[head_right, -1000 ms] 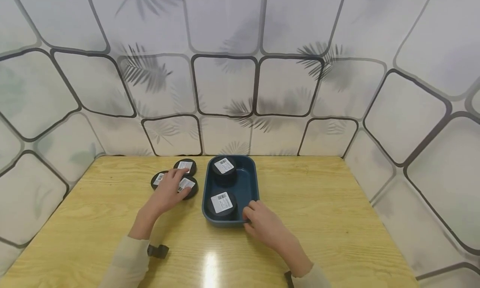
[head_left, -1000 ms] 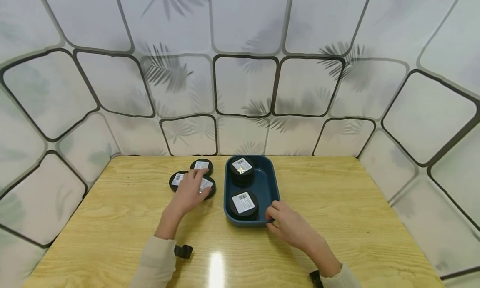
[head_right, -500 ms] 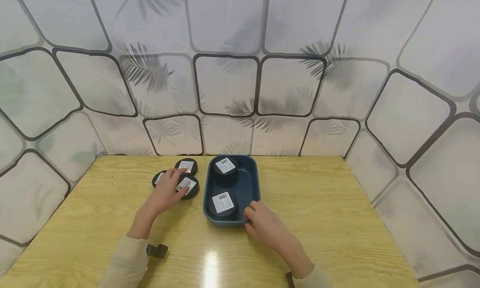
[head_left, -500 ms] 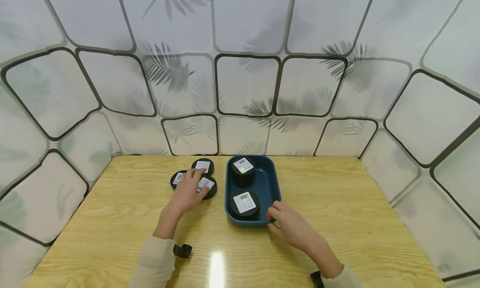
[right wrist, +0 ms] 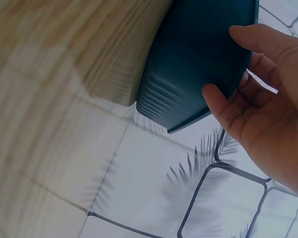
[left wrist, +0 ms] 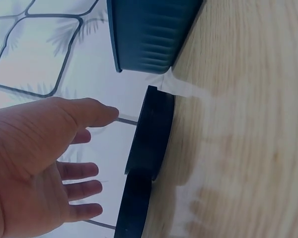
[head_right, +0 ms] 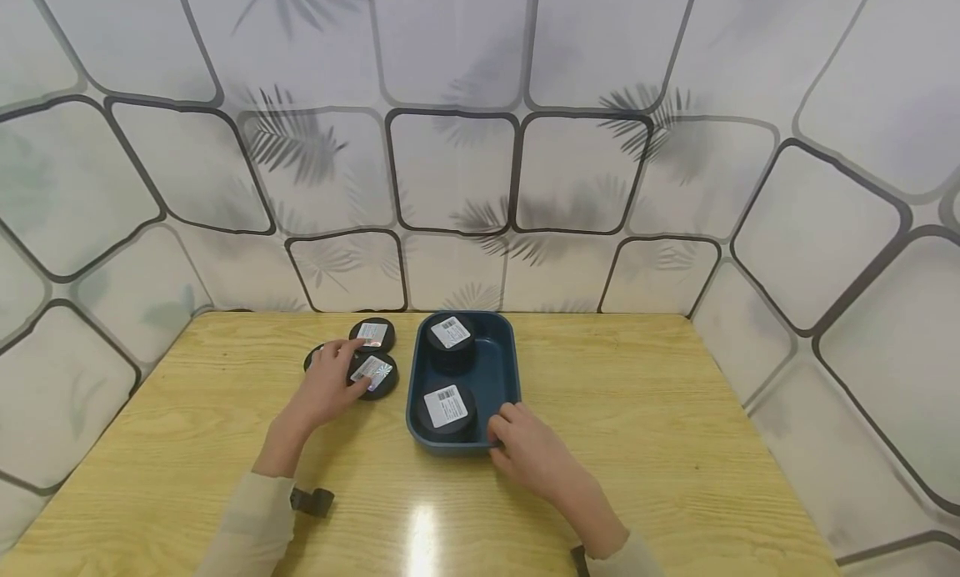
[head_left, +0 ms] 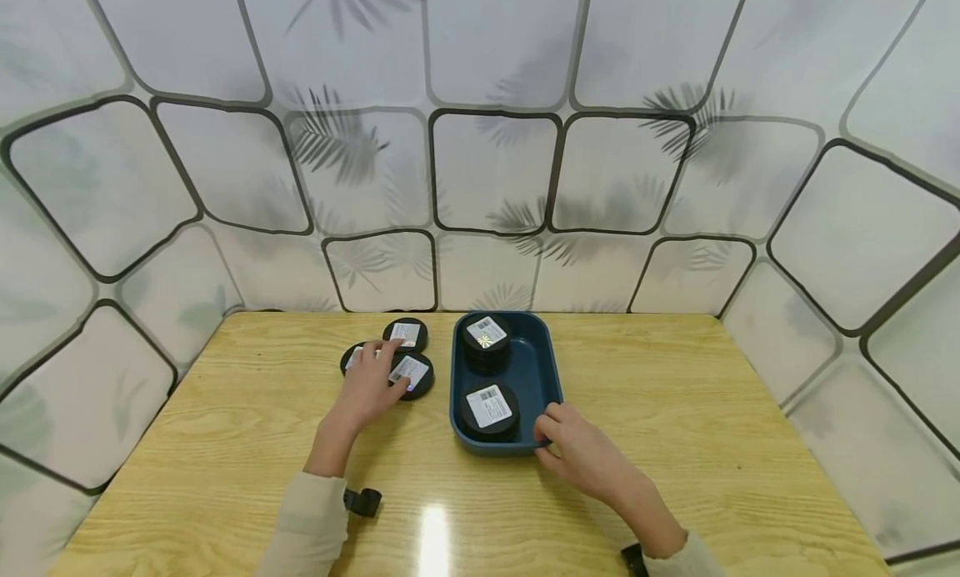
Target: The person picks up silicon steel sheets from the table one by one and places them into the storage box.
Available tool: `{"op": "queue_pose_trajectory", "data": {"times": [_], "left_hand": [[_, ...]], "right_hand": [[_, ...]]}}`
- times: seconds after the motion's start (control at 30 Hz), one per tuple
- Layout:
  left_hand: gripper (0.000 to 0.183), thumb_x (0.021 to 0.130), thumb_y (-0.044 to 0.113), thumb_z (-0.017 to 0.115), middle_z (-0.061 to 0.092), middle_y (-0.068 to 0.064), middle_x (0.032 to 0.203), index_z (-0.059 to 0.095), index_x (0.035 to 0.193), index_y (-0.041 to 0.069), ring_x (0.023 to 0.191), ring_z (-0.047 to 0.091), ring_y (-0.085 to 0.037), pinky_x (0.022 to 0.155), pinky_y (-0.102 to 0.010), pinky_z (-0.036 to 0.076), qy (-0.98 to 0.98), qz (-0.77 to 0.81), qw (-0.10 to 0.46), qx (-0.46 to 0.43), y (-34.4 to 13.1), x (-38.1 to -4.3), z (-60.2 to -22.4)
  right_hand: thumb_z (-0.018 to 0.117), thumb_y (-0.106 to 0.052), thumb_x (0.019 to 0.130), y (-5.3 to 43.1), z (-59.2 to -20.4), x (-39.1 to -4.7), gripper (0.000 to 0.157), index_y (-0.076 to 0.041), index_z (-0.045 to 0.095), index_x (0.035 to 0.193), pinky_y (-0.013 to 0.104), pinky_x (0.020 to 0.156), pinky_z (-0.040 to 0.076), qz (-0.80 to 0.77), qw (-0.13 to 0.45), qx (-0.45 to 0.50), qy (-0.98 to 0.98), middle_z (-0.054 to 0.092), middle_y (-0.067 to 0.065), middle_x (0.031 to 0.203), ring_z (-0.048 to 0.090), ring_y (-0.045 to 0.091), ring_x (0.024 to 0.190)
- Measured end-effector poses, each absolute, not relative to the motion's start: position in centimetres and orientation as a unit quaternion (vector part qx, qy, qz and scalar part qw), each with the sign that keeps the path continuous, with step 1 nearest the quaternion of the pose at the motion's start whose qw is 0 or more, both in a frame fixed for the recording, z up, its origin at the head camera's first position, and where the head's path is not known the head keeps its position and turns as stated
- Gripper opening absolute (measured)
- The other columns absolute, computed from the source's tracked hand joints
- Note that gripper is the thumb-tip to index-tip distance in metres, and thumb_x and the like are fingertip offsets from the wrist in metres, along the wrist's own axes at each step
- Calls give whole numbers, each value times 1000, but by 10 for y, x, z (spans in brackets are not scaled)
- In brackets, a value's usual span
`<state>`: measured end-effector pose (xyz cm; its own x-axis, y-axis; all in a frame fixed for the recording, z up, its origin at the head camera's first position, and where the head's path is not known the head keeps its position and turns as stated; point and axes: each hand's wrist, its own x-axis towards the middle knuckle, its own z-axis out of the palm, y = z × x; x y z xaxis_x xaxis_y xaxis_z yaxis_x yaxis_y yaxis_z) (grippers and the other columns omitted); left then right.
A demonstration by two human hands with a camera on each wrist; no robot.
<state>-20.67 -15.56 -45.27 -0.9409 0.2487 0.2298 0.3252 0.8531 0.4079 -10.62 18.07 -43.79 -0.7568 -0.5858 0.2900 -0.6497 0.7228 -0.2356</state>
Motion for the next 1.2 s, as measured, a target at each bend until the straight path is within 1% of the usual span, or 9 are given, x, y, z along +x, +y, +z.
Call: {"op": "queue_pose_trajectory", "data": {"times": [0.2,0.37,0.53,0.67,0.8,1.03,1.1,1.2], "left_hand": [[65,90,21,68,39,-35,138,40,144,-1,126,37,-58,96,-66,40,-965,-224,62,-121,-160,-208,-453],[67,91,24,67,34,-36,142,39,146,-1,128,32,-60,96,-69,38,-965,-239,43,-98,-162,-207,-452],[68,92,28,67,33,-36,142,37,147,0,128,33,-59,96,-70,36,-969,-232,36,-75,-163,-209,-455],[68,92,28,68,33,-37,142,38,146,-1,127,35,-58,96,-70,37,-972,-224,46,-54,-166,-211,-457],[67,92,27,66,32,-38,142,37,146,-1,128,34,-58,96,-69,37,-973,-223,48,-41,-170,-212,-456],[65,95,25,59,29,-38,143,33,148,-1,129,31,-59,97,-71,34,-970,-239,24,-42,-176,-212,-455],[64,95,22,57,28,-39,145,32,149,-1,129,29,-60,99,-71,32,-969,-243,17,-47,-177,-212,-455],[65,92,15,55,26,-39,147,30,150,0,131,27,-61,100,-72,30,-967,-249,7,-53,-179,-212,-456]], "right_hand": [[78,-8,82,181,-438,-107,23,-16,57,82,26,68,44,163,96,333,-924,45,-7,83,41,10,78],[78,-7,83,181,-439,-106,22,-16,57,83,25,67,44,165,98,335,-922,46,-7,83,41,9,78],[77,-7,83,181,-438,-106,22,-16,57,83,25,67,44,169,100,336,-921,46,-7,84,41,9,78],[77,-7,83,180,-440,-107,22,-17,57,82,25,67,44,168,102,334,-922,46,-7,84,41,9,78],[78,-8,82,180,-441,-108,23,-17,57,82,24,67,44,167,111,334,-921,46,-7,83,41,8,78],[79,-8,81,180,-441,-108,24,-17,57,82,24,66,44,166,120,339,-918,46,-8,83,41,8,78],[78,-7,81,180,-440,-107,24,-17,57,82,24,66,44,166,117,338,-919,45,-8,83,41,8,78],[78,-7,82,180,-439,-107,23,-17,57,82,25,67,44,166,110,336,-920,45,-8,83,41,8,78]]}}
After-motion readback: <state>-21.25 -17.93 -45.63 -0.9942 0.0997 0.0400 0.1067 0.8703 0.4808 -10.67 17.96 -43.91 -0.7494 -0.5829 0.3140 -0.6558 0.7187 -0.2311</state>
